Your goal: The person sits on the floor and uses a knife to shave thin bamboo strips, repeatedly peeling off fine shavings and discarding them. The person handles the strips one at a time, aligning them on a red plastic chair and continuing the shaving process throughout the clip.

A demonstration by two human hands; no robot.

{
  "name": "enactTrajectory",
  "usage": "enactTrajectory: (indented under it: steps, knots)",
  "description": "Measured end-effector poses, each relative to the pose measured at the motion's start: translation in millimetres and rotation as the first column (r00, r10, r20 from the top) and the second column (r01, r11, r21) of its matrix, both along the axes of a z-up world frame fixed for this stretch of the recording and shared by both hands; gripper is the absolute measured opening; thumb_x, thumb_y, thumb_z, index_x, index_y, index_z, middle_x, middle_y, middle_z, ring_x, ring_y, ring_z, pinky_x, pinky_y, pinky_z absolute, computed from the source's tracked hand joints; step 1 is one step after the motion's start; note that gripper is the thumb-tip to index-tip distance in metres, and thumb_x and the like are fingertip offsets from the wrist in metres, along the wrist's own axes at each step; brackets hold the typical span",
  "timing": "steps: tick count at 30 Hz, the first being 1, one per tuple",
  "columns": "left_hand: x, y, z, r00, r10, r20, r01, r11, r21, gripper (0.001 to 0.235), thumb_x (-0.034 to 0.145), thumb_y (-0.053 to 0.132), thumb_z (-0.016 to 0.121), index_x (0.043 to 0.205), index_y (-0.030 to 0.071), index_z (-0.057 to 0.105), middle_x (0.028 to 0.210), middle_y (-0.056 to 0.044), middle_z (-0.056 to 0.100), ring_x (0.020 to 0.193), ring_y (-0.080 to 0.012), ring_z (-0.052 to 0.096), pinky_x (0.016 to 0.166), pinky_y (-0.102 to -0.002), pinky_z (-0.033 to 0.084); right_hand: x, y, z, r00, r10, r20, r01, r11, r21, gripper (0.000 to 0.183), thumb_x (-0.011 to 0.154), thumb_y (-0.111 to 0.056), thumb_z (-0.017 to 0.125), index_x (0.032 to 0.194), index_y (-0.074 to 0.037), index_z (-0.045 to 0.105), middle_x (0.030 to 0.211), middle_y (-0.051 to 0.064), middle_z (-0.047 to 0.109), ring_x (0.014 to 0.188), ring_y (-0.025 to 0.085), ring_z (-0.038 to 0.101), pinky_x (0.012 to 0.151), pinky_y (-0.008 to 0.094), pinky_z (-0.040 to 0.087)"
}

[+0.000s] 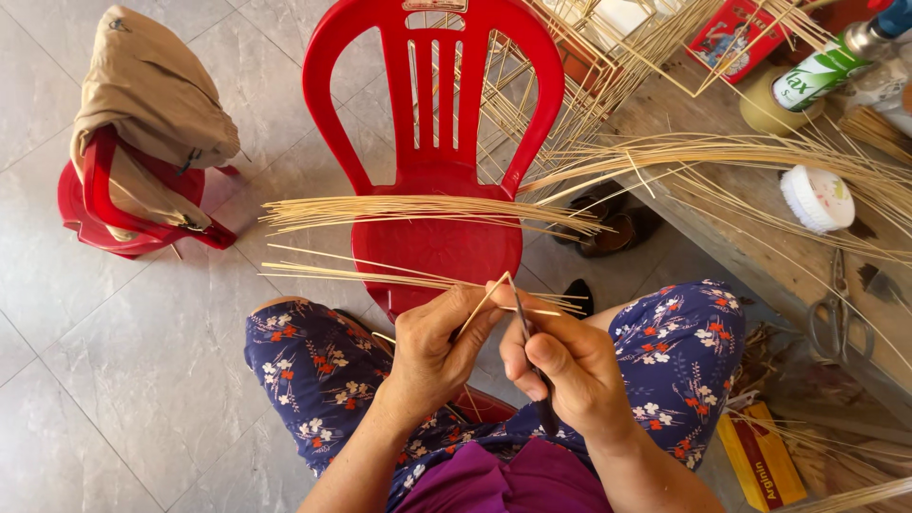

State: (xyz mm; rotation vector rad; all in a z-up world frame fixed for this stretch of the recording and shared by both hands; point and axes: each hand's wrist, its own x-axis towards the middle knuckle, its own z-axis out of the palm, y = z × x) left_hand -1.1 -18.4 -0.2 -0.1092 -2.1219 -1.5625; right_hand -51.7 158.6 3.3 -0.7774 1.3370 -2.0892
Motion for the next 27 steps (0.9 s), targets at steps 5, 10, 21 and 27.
enactTrajectory:
  steps: [5,10,21,27]
  knots:
    - [0,3,1,0.999,-0.007,0.034,0.005,0.998,0.062,0.017,0.099,0.002,0.069,0.115,0.003,0.073,0.099,-0.009,0.077,0.084,-0.0172,0.076,0.072,-0.027,0.058,6,5,4,0.966,-0.138,-0.219,0.153,0.987,0.054,0.05,0.112,-0.027,0.055,0.155,-0.003,0.047,0.086,0.004,0.06,0.065,0.006,0.045,0.061,0.019,0.041]
    - [2,1,6,0.994,0.071,-0.085,-0.074,0.997,-0.028,0.019,0.097,0.001,0.07,0.116,0.002,0.071,0.106,-0.012,0.075,0.093,-0.0171,0.074,0.078,-0.028,0.058,1,0,-1,0.984,-0.104,-0.146,0.117,0.989,0.088,0.049,0.11,-0.025,0.056,0.154,-0.003,0.05,0.084,0.004,0.058,0.064,0.006,0.045,0.059,0.019,0.041]
    - [-1,9,6,0.993,0.105,-0.049,-0.102,0.992,0.075,0.02,0.093,0.001,0.076,0.112,0.008,0.075,0.079,-0.003,0.063,0.068,-0.0126,0.059,0.06,-0.028,0.046,5,5,12,0.975,0.028,0.222,0.002,0.991,-0.132,0.052,0.111,-0.028,0.053,0.155,-0.008,0.035,0.082,0.011,0.056,0.055,0.009,0.045,0.048,0.024,0.041]
    - [-1,13,3,0.987,0.109,-0.118,-0.099,0.991,0.087,0.018,0.096,0.004,0.075,0.113,0.01,0.073,0.083,-0.003,0.064,0.071,-0.0135,0.06,0.063,-0.028,0.047,7,2,9,0.958,0.067,0.277,-0.029,0.99,-0.14,0.048,0.11,-0.025,0.053,0.154,-0.012,0.036,0.083,0.013,0.056,0.055,0.01,0.045,0.048,0.024,0.04]
